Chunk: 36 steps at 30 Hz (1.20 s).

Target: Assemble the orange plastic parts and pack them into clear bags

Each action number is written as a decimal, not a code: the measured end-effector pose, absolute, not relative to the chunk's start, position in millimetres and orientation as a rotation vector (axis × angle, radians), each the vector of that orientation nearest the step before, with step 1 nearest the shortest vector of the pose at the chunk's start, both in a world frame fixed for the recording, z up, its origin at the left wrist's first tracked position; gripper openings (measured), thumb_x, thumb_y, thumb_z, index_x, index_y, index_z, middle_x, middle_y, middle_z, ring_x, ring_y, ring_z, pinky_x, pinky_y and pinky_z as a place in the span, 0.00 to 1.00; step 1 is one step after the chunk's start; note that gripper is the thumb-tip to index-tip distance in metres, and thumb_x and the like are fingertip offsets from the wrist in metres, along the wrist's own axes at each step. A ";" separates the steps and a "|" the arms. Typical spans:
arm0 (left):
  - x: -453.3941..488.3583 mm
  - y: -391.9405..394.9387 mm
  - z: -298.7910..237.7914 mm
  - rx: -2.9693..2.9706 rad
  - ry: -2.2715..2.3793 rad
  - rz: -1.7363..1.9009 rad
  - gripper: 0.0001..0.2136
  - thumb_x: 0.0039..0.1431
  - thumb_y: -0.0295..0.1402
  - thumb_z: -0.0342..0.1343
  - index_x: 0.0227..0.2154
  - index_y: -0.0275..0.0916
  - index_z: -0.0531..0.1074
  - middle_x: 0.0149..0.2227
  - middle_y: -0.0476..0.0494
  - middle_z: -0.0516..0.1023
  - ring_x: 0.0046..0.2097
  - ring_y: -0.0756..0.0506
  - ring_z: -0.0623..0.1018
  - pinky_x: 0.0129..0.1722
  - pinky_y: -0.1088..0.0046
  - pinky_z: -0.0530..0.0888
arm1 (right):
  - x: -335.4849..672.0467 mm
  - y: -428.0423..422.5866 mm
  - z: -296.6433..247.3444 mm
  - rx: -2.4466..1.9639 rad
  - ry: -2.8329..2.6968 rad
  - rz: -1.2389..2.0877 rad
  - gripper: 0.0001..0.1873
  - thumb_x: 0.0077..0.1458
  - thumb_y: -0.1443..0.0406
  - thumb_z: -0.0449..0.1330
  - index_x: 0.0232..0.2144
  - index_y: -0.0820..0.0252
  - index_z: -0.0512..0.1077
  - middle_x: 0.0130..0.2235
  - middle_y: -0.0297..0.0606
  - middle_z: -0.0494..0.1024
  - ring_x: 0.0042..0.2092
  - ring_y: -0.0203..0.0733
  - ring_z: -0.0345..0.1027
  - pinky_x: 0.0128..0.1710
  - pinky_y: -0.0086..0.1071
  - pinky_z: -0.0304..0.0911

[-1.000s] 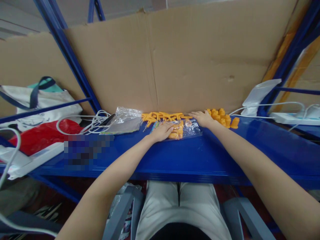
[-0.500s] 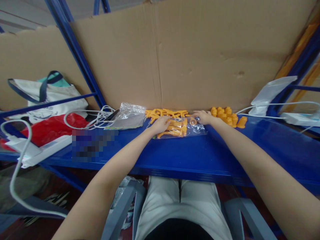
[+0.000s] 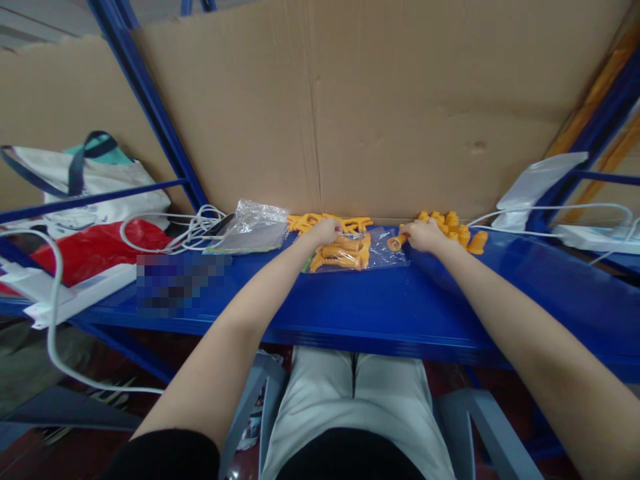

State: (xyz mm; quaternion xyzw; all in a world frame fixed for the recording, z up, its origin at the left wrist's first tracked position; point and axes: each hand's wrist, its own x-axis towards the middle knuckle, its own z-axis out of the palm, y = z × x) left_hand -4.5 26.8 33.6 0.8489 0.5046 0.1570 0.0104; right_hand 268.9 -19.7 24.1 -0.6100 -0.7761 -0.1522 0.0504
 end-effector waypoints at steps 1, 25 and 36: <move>-3.8 26.5 33.3 2.637 1.595 0.518 0.11 0.54 0.26 0.51 0.35 0.32 0.79 0.37 0.38 0.81 0.41 0.43 0.78 0.43 0.69 0.71 | 273.5 -21.0 27.1 -1.900 -2.315 -0.459 0.19 0.55 0.73 0.51 0.42 0.56 0.78 0.46 0.47 0.79 0.51 0.56 0.67 0.50 0.50 0.56; 23.6 32.4 52.2 2.574 1.939 0.526 0.12 0.55 0.27 0.54 0.40 0.36 0.78 0.45 0.35 0.80 0.49 0.39 0.78 0.48 0.68 0.72 | 248.9 -40.5 50.1 -1.552 -2.300 0.144 0.05 0.42 0.71 0.66 0.19 0.56 0.77 0.22 0.38 0.76 0.31 0.45 0.72 0.37 0.35 0.65; 38.6 20.0 76.9 2.940 1.081 0.607 0.25 0.52 0.22 0.49 0.53 0.43 0.72 0.56 0.42 0.71 0.57 0.42 0.69 0.59 0.62 0.64 | 255.1 -40.0 50.8 -1.454 -2.235 0.369 0.06 0.47 0.64 0.64 0.29 0.57 0.81 0.28 0.33 0.80 0.31 0.41 0.70 0.33 0.31 0.64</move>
